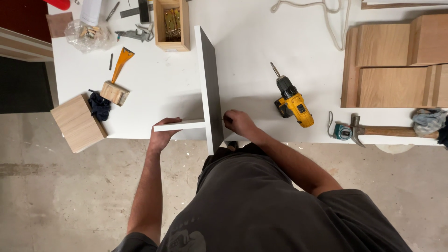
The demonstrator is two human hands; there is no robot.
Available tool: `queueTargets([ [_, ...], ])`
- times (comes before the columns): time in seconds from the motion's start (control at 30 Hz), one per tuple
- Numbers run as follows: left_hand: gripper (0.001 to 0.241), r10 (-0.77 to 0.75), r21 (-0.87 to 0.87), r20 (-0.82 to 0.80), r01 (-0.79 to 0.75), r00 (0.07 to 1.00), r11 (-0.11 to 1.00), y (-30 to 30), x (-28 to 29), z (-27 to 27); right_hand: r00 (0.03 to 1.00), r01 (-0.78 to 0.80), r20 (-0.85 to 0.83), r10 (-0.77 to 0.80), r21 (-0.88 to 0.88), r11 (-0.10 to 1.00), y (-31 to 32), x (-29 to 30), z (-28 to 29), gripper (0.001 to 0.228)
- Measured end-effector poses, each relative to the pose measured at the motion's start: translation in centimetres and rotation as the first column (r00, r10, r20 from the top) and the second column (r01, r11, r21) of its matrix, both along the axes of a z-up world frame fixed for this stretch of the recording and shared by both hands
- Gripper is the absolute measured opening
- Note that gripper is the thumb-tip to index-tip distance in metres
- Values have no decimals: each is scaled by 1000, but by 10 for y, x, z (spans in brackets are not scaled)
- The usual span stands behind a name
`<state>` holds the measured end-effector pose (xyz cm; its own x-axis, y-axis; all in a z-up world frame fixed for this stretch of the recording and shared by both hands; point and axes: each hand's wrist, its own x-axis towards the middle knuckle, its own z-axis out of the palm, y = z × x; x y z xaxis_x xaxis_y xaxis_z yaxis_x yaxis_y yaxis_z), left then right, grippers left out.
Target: Assemble wooden boards into a structure using a power drill and measuring tools
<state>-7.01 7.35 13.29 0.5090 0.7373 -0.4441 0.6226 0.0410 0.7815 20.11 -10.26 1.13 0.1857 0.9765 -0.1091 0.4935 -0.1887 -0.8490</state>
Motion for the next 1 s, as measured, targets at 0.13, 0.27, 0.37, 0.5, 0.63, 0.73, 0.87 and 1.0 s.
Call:
queueTargets([
  [0.13, 37, -8, -1, -12, 8, 1000, 1000, 0, 2, 7, 1000, -18, -23, 18, 4, 1000, 4, 0, 5, 21],
  [0.27, 37, 1, 5, -4, -1, 1000, 1000, -2, 5, 14, 971, 41, -232, -57, -70, 997, 11, 0, 35, 12],
  [0.37, 38, 1, 0, -13, -1, 1000, 1000, -2, 3, 11, 736, 162, -595, -323, -308, 937, 11, -6, 40, 20],
  [0.5, 38, 28, -23, 28, -27, 999, 999, -2, 4, 15, 178, 227, -785, -593, -554, 801, 11, -24, -4, 33],
  [0.63, 38, 7, -12, 21, -7, 1000, 1000, -1, 4, 15, 82, 268, -802, -592, -554, 788, 2, -25, 14, 31],
  [0.73, 38, 8, -19, 8, -8, 1000, 1000, -1, 3, 10, 334, 284, -775, -536, -459, 841, 1, -22, 27, 34],
  [0.87, 37, -14, 14, 13, 13, 1000, 1000, 0, 1, 9, 415, 253, -724, -551, -490, 834, 6, -30, 23, 38],
  [1.0, 39, -7, 16, 55, 6, 998, 1000, 0, -4, -4, 648, 230, -603, -466, -428, 874, 8, -26, 24, 46],
])
